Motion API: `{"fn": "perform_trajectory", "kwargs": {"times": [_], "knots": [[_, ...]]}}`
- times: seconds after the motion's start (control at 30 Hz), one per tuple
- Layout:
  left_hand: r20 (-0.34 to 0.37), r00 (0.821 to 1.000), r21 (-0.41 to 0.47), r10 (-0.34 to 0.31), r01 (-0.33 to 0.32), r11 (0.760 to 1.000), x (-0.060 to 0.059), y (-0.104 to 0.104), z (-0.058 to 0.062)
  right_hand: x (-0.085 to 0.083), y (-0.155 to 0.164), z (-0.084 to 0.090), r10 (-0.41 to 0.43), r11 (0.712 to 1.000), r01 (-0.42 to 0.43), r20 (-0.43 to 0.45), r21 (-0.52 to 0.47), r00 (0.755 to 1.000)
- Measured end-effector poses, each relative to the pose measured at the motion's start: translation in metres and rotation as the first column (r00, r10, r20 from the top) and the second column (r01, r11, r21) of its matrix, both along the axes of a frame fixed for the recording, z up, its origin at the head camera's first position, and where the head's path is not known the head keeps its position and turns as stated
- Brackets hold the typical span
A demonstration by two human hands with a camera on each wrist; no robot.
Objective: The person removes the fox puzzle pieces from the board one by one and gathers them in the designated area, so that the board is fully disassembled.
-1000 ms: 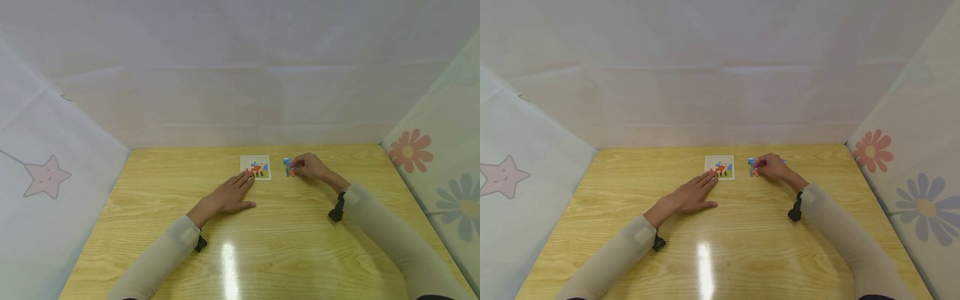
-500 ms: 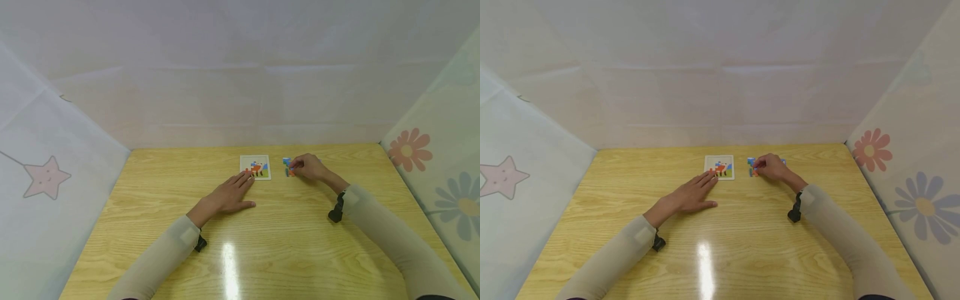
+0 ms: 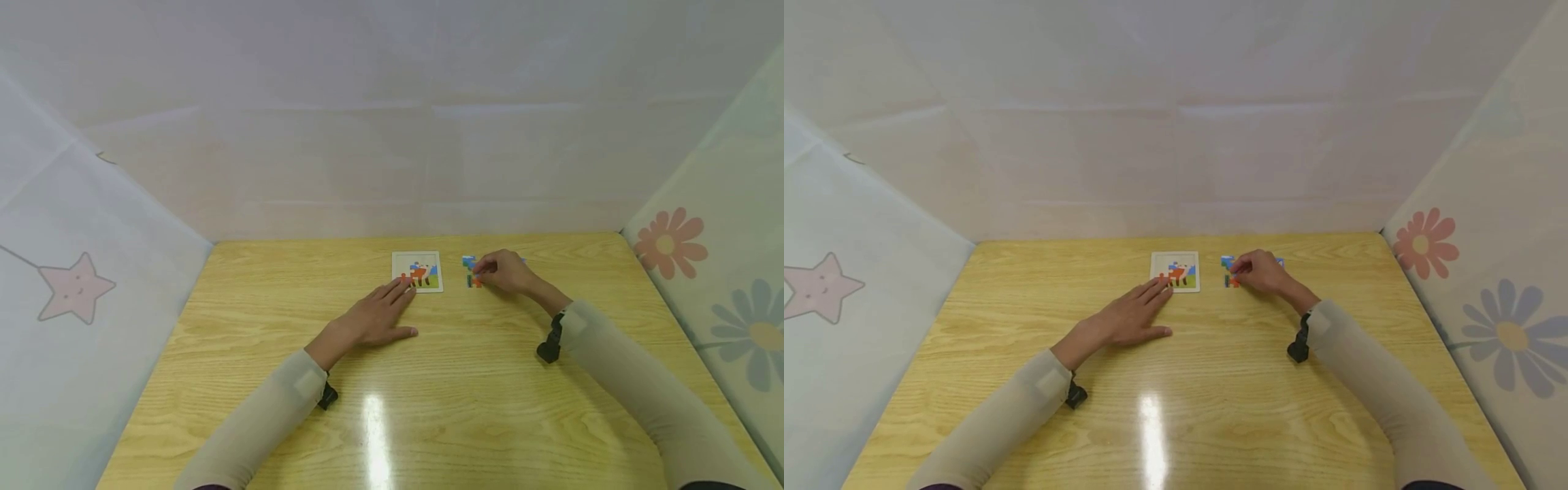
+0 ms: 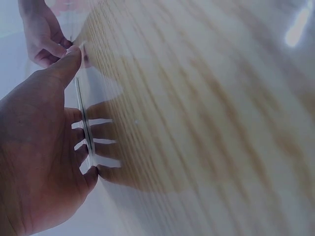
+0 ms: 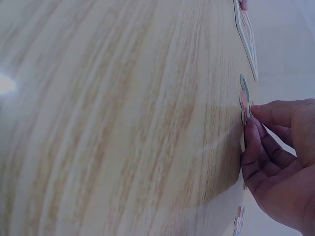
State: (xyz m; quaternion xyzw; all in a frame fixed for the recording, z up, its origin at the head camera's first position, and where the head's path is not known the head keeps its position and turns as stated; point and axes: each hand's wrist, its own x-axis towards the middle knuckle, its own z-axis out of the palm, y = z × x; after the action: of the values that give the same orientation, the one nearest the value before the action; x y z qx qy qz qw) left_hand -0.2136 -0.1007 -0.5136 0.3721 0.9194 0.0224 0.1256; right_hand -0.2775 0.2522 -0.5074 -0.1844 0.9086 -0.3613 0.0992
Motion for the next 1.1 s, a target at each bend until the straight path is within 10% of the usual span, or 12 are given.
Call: {"fn": "perform_trajectory", "kwargs": {"times": [1.1], "knots": [[0.014, 1.000, 0.036, 0.014, -0.014, 0.999, 0.002, -0.001, 0.006, -0.027, -0.081, 0.008, 0.188, 0.979, -0.192, -0.070, -0.070, 0.980]]}}
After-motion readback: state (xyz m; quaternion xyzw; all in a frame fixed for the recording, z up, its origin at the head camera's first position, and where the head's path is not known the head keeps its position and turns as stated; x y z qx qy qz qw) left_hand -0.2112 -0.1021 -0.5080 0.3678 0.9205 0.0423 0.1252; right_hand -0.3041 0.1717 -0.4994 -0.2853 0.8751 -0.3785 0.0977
